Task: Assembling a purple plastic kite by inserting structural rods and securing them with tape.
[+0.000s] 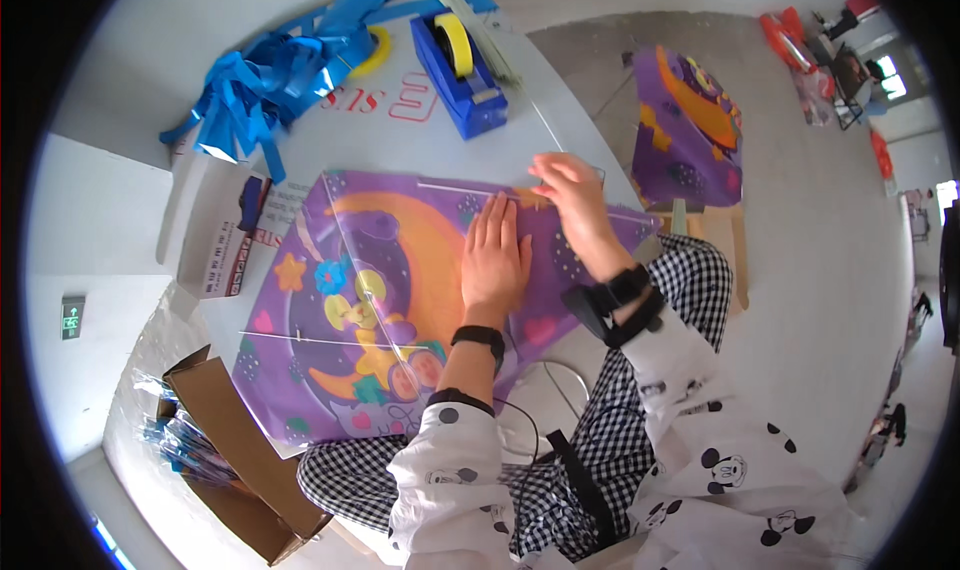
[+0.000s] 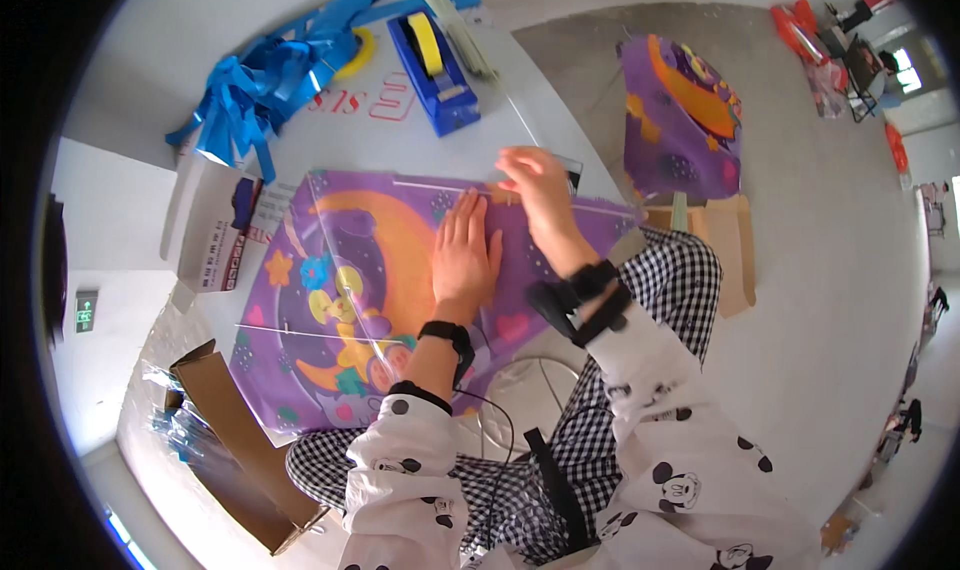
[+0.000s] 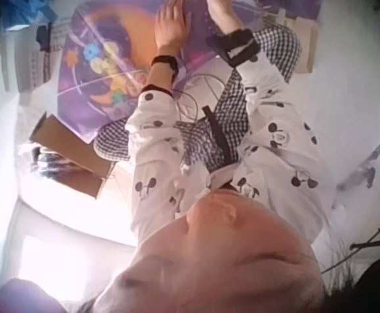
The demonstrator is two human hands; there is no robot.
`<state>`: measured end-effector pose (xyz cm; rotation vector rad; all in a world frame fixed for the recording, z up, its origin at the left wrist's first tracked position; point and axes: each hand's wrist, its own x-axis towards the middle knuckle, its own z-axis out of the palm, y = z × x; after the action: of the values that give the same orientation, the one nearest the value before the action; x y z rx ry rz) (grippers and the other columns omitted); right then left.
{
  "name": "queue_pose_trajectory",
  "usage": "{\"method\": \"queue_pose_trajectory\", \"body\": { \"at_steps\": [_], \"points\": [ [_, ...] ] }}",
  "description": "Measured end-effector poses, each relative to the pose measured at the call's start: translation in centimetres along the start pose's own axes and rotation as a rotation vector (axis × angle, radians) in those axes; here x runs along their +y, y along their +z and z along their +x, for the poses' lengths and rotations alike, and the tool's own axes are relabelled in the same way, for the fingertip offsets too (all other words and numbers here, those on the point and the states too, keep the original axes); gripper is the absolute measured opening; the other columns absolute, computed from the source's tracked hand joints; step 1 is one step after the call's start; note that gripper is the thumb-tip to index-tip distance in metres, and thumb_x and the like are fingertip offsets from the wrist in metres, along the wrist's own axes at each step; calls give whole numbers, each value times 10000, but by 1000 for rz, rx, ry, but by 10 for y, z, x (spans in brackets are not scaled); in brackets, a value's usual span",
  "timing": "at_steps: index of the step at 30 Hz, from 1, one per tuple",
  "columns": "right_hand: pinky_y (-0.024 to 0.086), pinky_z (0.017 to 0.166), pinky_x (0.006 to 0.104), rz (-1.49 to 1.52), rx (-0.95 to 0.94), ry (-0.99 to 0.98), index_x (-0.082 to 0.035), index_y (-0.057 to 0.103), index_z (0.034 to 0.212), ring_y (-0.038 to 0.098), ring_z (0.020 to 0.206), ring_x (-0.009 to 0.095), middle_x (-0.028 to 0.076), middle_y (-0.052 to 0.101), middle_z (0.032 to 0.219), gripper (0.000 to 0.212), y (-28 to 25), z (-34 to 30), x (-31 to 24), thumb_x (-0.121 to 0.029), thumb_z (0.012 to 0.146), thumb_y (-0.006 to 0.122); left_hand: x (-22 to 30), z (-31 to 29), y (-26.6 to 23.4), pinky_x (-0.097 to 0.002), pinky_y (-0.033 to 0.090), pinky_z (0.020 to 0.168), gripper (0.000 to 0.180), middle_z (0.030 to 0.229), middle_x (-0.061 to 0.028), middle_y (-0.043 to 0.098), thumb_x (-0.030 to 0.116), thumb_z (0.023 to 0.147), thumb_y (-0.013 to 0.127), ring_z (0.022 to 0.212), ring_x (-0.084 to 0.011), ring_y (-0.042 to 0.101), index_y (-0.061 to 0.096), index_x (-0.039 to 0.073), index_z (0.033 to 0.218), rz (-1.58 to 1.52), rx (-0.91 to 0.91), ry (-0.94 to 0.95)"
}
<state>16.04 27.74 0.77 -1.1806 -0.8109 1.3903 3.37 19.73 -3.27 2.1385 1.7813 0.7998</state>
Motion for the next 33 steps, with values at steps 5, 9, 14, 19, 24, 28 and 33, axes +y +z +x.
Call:
{"method": "queue_pose_trajectory", "body": {
  "at_steps": [5, 9, 14, 19, 24, 28, 33],
  "points": [
    [474, 613, 229, -123, 204, 104, -66, 638, 1021, 620, 778, 101, 22, 641, 932, 154, -67, -51, -14, -92, 869, 646, 5, 10, 0, -438, 326, 1097, 486, 1417, -117, 443, 224, 900, 554, 1318, -306, 407, 444, 32, 1332, 33, 28, 41],
    [460, 602, 216, -85, 267, 283, -84, 557, 1177, 609, 735, 85, 23, 662, 916, 360, -72, -67, -13, -117, 840, 682, 8, 9, 7, -430, 333, 1093, 487, 1417, -114, 444, 214, 898, 557, 1315, -306, 410, 441, 36, 1335, 25, 5, 51],
    [473, 591, 236, -35, 417, 287, -13, 455, 1129, 690, 801, 179, 115, 682, 925, 384, -36, -58, -10, -92, 834, 689, 7, 9, 5, -435, 328, 1098, 482, 1410, -123, 444, 215, 909, 533, 1328, -298, 395, 429, 22, 1338, 49, 6, 55],
    [475, 561, 248, 20, 483, 248, -44, 427, 992, 712, 815, 233, 140, 683, 921, 288, -24, -45, 2, -39, 822, 660, 7, 8, 5, -434, 330, 1095, 477, 1403, -126, 452, 216, 908, 541, 1324, -302, 400, 435, 22, 1330, 50, 9, 61],
    [488, 467, 239, 62, 507, 230, -11, 428, 941, 714, 703, 244, 147, 633, 848, 295, -21, -42, 7, 15, 783, 677, 6, 7, 4, -432, 332, 1093, 476, 1395, -131, 458, 213, 905, 547, 1321, -304, 404, 437, 21, 1326, 43, 15, 56],
    [486, 567, 253, 9, 513, 280, -48, 424, 957, 712, 795, 243, 148, 678, 922, 271, -23, -42, 5, -18, 811, 651, 7, 9, 3, -430, 331, 1094, 474, 1393, -130, 460, 212, 903, 549, 1322, -301, 404, 438, 20, 1322, 39, 20, 60],
    [518, 601, 271, 29, 513, 284, -39, 431, 962, 709, 800, 242, 135, 673, 899, 268, -24, -38, 9, -20, 812, 653, 7, 9, 4, -428, 327, 1098, 476, 1393, -129, 459, 214, 902, 550, 1323, -296, 401, 439, 20, 1321, 44, 24, 61]
  ]
}}
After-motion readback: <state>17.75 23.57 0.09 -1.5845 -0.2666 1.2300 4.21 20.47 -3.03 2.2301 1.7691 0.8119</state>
